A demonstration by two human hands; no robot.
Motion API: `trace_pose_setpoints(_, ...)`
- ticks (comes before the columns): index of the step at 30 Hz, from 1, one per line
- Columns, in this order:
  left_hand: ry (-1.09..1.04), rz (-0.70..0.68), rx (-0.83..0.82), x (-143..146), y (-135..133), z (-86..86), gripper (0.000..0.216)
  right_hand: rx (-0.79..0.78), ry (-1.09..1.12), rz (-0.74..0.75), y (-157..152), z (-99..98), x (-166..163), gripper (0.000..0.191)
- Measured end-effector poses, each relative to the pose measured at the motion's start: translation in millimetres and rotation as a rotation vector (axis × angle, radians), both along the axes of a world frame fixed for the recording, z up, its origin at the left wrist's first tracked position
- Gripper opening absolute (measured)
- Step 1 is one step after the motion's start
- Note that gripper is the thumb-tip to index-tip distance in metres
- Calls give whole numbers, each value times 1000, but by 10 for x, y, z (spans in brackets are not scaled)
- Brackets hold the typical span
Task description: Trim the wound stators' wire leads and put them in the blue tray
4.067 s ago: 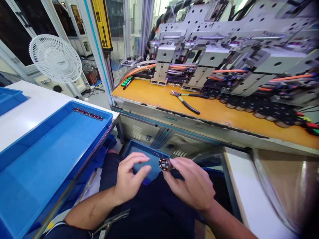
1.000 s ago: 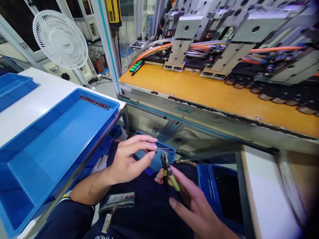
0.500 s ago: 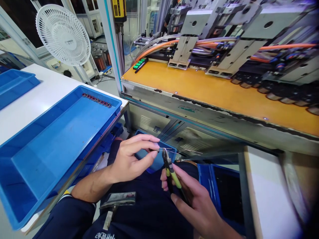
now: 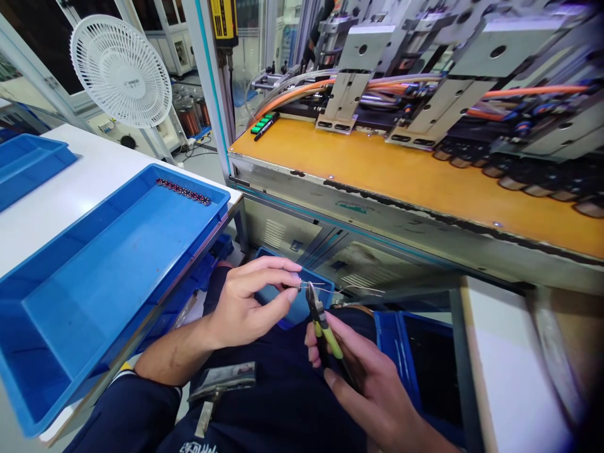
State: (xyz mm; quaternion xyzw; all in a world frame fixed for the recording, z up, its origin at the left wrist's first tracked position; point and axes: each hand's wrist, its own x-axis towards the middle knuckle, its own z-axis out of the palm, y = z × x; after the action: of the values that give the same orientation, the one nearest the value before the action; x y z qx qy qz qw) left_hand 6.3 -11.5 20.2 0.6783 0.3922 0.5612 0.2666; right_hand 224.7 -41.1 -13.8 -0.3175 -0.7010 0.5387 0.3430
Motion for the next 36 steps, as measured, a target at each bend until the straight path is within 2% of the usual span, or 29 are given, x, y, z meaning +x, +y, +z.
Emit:
trace_pose_setpoints(6,-6,-15,0,3,-12,-16,21,34,-40,-40,4,-17,-16,55)
trace_pose_setpoints(8,-10,-27,3,-3,-10,-28,22,-29,-93,-69,9,-31,-17,51)
trace_pose_setpoints(12,1,-122,66,-50,9,-76,24,-252,-90,-131,-13,-19,64,51)
trace_pose_setpoints(15,-19,-176,127,-94,25,-121,34,-346,-43,-77,-82,43,195,52)
trace_pose_setpoints(18,-78,-192,122,-103,28,-154,50,-395,-11,4,-165,115,286,56)
trace_pose_setpoints(21,-88,-197,126,-77,19,-172,56,-438,4,23,-212,156,282,65)
trace_pose_setpoints(36,-64,-181,136,-88,1,-184,54,-445,39,64,-147,234,155,65)
